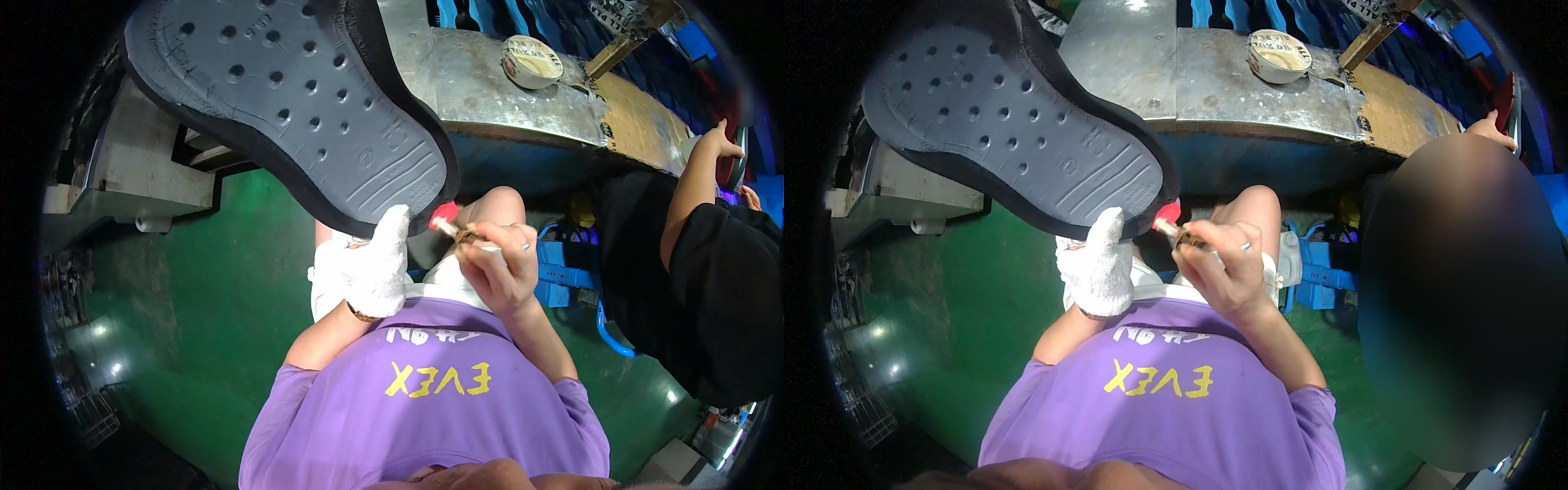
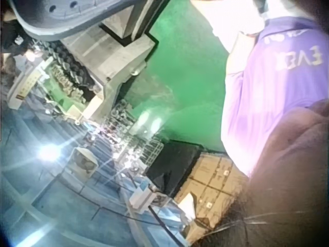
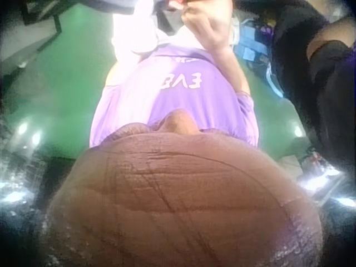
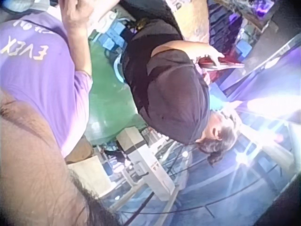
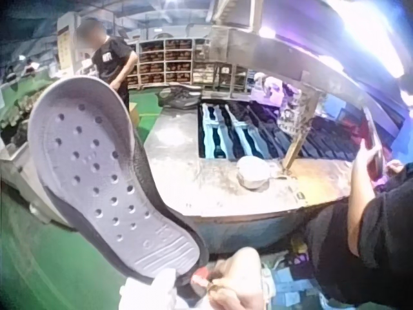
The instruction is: The person applies glue to the edges of shoe soles using a small brush. They repeatedly dip the brush into a container of adhesive and carefully coat the perimeter of each sole before placing it on the table.
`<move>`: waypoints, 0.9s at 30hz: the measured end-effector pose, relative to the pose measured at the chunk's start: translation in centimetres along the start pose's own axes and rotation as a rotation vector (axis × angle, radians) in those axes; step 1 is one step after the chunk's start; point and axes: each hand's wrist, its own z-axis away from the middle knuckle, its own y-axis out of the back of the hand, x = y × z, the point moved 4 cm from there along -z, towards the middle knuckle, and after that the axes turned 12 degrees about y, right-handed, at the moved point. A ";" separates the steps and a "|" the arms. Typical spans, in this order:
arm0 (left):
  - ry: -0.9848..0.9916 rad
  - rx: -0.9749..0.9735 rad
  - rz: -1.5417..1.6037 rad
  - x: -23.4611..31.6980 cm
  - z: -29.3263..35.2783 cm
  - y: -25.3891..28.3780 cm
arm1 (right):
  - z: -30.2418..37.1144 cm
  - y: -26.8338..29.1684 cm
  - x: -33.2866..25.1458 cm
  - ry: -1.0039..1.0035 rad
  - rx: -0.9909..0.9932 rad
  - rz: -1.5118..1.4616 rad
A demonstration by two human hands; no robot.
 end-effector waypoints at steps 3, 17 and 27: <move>-0.003 0.037 -0.045 0.6 0.2 -0.8 | 0.3 0.1 -0.3 0.038 -0.041 -0.046; 0.014 0.057 -0.101 -0.4 -0.2 0.4 | 0.2 0.9 0.4 0.027 -0.019 -0.076; -0.137 0.043 -0.253 -0.5 -0.2 0.3 | 1.0 0.4 0.7 -0.007 -0.008 -0.072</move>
